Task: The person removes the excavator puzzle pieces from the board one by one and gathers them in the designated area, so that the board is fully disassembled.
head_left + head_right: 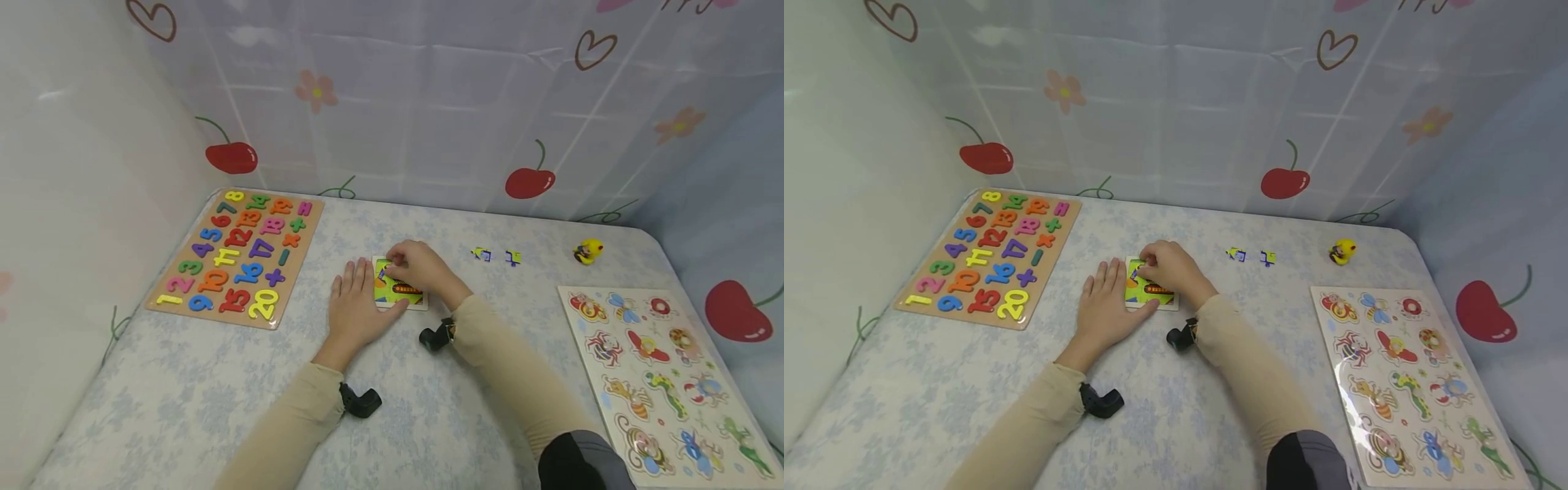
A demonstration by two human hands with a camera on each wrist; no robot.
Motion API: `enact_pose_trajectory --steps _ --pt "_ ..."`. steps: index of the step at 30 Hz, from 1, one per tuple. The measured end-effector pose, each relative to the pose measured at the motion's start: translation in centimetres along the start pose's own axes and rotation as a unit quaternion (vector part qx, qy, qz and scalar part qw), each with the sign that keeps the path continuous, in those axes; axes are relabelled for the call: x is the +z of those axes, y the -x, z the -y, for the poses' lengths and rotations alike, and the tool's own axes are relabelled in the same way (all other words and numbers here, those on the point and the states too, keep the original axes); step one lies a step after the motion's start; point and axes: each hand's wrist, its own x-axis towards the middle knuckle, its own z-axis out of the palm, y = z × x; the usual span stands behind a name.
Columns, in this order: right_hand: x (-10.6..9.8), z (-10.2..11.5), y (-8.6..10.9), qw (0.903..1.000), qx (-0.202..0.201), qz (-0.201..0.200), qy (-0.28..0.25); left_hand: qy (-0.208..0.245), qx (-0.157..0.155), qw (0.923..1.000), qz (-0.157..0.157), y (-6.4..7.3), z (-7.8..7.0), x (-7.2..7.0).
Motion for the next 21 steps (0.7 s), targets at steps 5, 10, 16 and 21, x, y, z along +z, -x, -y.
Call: enact_pose_trajectory --steps 5,10,16,21 --pt "0.1 0.0 0.0 0.9992 0.010 -0.007 -0.037 -0.001 -0.001 1.0000 0.002 0.0 0.0 0.0" --pt "0.1 -0.2 0.3 0.9962 0.010 -0.018 -0.085 0.000 -0.001 1.0000 0.004 0.0 -0.1 -0.2" --pt "0.0 -0.6 0.6 0.9901 0.005 -0.039 -0.134 -0.007 -0.003 1.0000 0.000 0.0 -0.1 -0.1" --pt "-1.1 -1.5 1.3 0.9858 0.030 -0.044 -0.159 -0.010 -0.004 0.9999 -0.004 -0.1 -0.1 0.1"
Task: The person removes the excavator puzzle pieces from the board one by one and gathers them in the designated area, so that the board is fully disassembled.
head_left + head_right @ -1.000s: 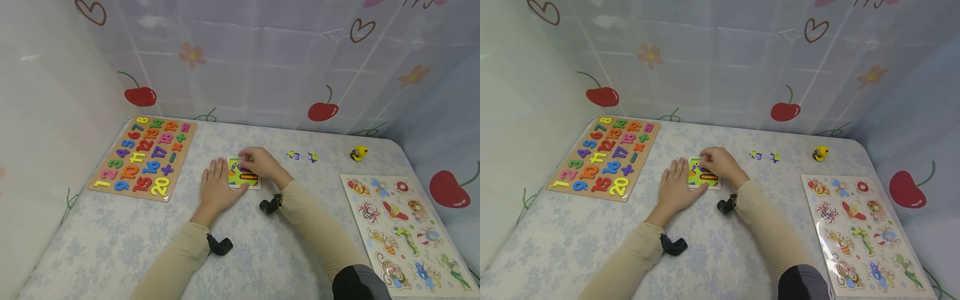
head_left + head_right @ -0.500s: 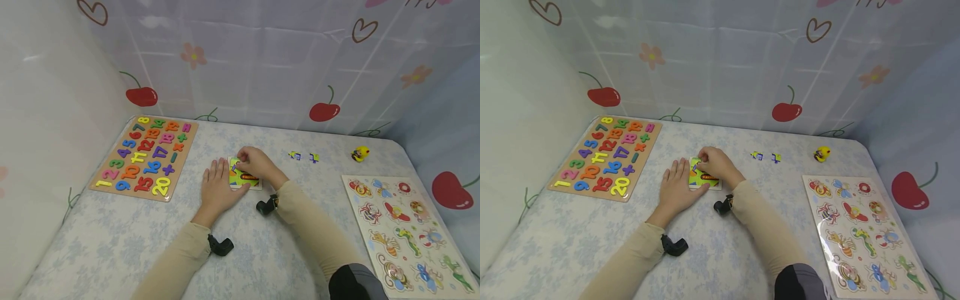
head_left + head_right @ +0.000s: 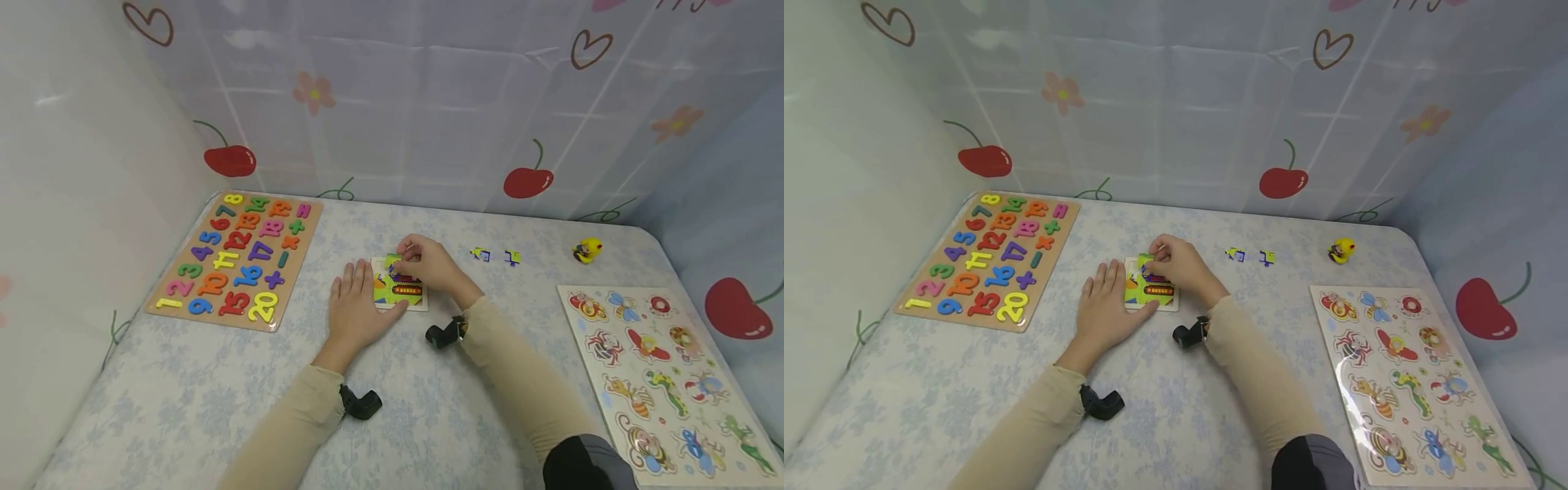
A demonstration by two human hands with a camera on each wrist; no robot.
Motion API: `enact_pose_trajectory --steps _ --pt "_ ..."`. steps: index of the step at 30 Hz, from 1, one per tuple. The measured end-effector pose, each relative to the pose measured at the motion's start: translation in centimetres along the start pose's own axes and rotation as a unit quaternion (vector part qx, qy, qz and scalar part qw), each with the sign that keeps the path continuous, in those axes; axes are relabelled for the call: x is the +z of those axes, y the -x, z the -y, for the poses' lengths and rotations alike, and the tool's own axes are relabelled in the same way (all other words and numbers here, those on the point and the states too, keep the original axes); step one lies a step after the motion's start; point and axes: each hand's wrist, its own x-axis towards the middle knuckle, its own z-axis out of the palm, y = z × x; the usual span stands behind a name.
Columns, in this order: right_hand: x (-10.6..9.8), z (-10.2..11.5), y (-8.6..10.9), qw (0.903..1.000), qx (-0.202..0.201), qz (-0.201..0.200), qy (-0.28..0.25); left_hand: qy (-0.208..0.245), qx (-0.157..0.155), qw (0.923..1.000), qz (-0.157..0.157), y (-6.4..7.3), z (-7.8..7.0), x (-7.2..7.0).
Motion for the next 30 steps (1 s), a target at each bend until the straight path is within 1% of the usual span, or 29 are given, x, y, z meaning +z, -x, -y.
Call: enact_pose_trajectory --steps 5,10,13,15,18,22,30 --pt "-2.5 -1.3 0.6 0.9992 0.029 -0.028 0.001 0.000 -0.004 1.0000 0.003 0.0 -0.1 -0.1" --pt "-5.1 -3.0 1.1 0.9956 0.066 -0.057 0.034 0.002 -0.004 1.0000 -0.001 0.1 -0.2 -0.2" --pt "-6.4 -3.8 1.3 0.9919 0.093 -0.065 0.058 0.003 -0.004 1.0000 0.000 0.1 -0.2 -0.2" --pt "-6.9 -4.2 1.4 0.9899 0.104 -0.066 0.071 0.003 -0.004 1.0000 -0.001 0.1 -0.1 -0.2" --pt "-7.4 -4.6 1.5 0.9877 0.109 -0.067 0.090 0.003 -0.004 1.0000 -0.002 0.2 -0.1 -0.2" --pt "-7.5 -4.6 1.6 0.9857 0.105 -0.066 0.113 0.003 -0.003 1.0000 -0.002 0.2 -0.1 -0.2" --pt "-7.3 -4.3 1.7 0.9816 0.110 -0.076 0.136 0.006 -0.001 1.0000 -0.001 0.2 -0.2 -0.1"
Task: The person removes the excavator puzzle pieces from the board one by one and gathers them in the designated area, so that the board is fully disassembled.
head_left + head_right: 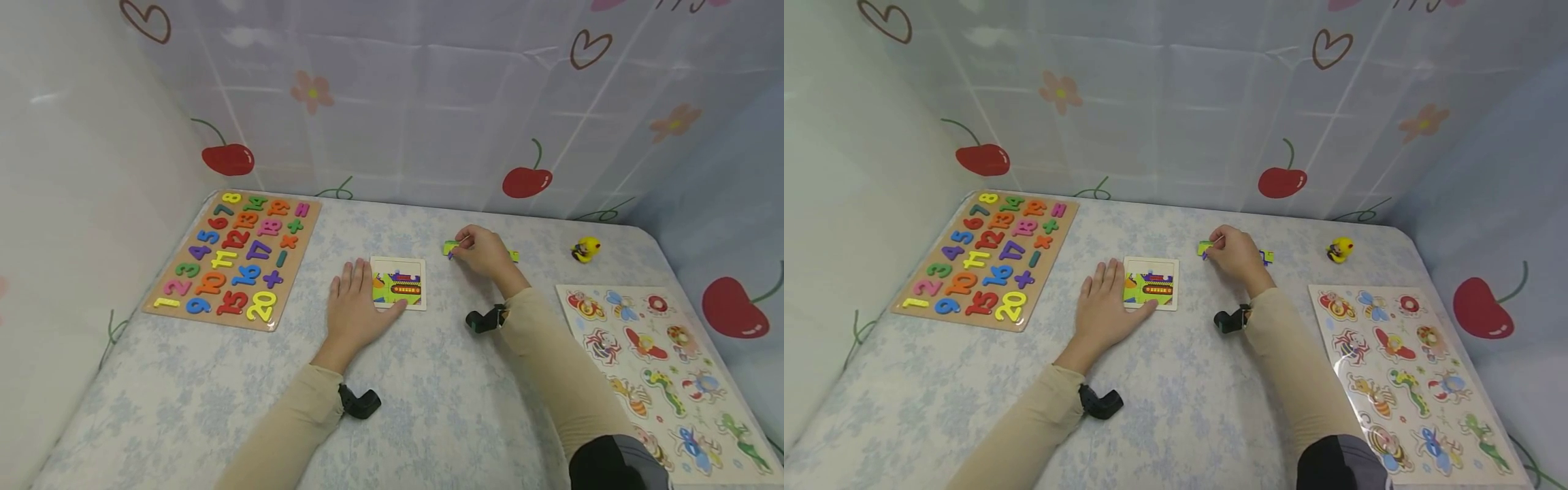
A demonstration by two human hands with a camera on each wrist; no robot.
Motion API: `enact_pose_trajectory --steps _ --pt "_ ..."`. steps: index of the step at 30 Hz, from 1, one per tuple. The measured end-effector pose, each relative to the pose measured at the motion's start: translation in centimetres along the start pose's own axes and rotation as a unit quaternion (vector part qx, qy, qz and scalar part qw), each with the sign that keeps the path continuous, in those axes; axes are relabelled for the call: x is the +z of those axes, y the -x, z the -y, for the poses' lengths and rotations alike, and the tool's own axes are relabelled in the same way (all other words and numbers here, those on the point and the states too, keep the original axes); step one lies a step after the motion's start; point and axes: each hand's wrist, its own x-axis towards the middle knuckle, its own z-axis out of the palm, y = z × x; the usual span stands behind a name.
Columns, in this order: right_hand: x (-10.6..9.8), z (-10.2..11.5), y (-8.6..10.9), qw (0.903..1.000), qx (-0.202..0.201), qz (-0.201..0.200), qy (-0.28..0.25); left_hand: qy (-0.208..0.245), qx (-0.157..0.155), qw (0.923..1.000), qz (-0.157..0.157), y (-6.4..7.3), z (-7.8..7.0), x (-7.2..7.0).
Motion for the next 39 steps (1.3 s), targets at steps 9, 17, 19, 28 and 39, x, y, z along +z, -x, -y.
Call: enact_pose_trajectory --steps 9,17,19,28,39 --pt "0.0 0.5 0.3 0.9992 0.004 -0.005 0.040 -0.001 0.001 1.0000 0.000 0.0 0.0 -0.1" --pt "0.1 0.4 0.3 0.9971 0.000 -0.020 0.073 0.001 0.003 1.0000 -0.003 0.0 0.0 0.1" --pt "0.2 0.3 0.2 0.9952 -0.007 -0.027 0.094 0.001 0.003 1.0000 -0.004 0.0 0.0 0.1" --pt "1.0 0.8 0.5 0.9932 -0.039 -0.038 0.103 0.004 0.004 1.0000 -0.005 -0.1 0.2 0.2" --pt "3.5 2.8 2.9 0.9948 -0.092 0.028 0.031 0.006 0.018 0.9998 -0.009 0.0 0.2 0.2"
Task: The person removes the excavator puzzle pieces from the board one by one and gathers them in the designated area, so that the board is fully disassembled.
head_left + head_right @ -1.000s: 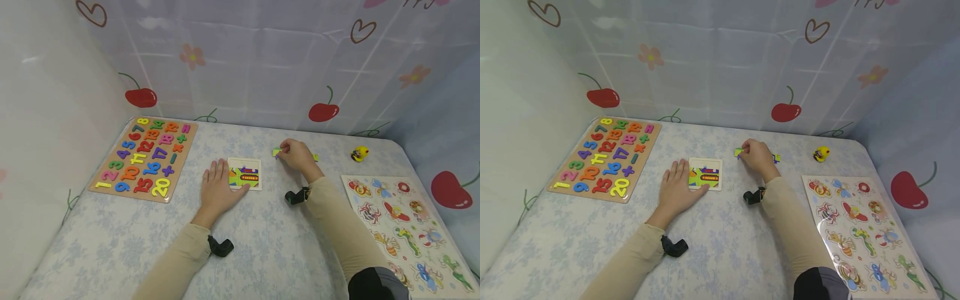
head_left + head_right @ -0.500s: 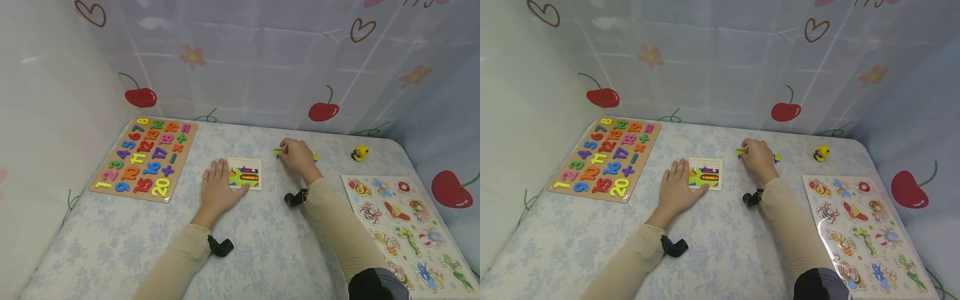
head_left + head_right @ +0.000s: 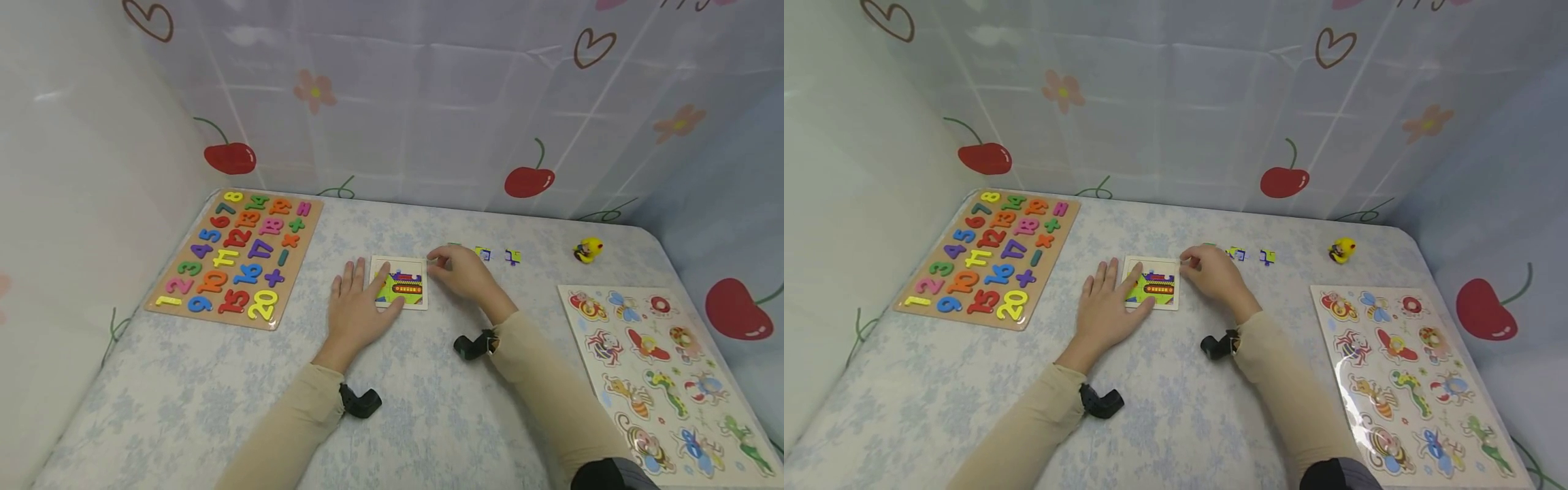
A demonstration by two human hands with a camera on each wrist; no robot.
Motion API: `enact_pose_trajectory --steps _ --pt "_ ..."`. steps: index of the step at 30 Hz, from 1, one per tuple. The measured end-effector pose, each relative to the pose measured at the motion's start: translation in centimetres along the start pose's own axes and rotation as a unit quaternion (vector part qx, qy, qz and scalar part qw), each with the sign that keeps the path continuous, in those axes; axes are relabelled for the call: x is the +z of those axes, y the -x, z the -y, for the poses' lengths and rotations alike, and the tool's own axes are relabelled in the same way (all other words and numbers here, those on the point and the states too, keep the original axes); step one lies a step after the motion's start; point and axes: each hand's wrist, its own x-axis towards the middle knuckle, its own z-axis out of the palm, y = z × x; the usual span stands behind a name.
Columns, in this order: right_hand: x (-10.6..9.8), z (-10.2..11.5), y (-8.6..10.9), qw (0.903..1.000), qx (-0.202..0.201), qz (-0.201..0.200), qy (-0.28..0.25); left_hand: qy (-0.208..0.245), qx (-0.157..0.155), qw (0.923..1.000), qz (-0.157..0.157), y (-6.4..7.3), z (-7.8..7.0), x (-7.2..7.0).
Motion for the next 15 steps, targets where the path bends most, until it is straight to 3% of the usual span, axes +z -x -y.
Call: enact_pose_trajectory --steps 7,15 --pt "1.1 0.6 0.7 0.9991 -0.031 0.029 0.002 -0.010 0.005 0.9999 0.001 0.0 0.0 -0.1" --pt "1.5 0.9 1.0 0.9985 -0.042 0.033 -0.015 -0.017 0.003 0.9998 0.007 -0.1 -0.2 -0.1"
